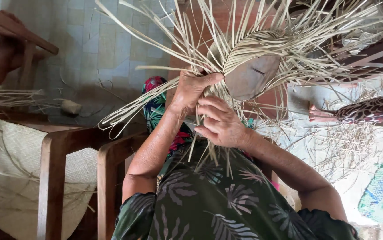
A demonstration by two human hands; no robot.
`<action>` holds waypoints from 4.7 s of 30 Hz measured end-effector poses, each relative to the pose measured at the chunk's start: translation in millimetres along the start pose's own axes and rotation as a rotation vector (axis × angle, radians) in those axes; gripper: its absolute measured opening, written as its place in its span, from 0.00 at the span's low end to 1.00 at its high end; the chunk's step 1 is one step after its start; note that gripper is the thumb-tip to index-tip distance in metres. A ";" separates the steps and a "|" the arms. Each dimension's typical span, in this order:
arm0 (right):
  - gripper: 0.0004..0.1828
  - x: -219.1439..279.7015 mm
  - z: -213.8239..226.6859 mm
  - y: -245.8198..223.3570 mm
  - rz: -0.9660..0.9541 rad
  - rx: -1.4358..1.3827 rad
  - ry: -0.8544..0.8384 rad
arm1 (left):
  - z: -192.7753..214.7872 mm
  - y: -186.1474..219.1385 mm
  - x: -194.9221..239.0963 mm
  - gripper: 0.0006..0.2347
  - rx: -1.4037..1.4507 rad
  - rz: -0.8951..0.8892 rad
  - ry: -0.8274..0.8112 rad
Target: Weaving a hat from dried palm leaf strips using a wooden mold.
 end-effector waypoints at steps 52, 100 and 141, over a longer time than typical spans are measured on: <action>0.11 -39.2 -53.5 9.6 -0.118 0.183 -0.118 | 41.6 -0.1 29.8 0.07 -0.017 0.413 -0.214; 0.39 -3.9 51.3 64.5 -0.486 0.151 0.331 | 44.3 13.3 49.1 0.10 0.125 0.186 -0.190; 0.20 70.3 45.4 63.6 -0.644 0.416 0.145 | 53.3 20.8 71.1 0.04 -0.082 0.117 -0.148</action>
Point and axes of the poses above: each hand's wrist, its own x-axis away from the middle knuckle, its own z-axis out of the back of the hand, y = z × x, the point moved 7 cm from there along -x, towards the middle knuckle, and after that the axes turned 12 degrees about -x, right-handed, at the moved point
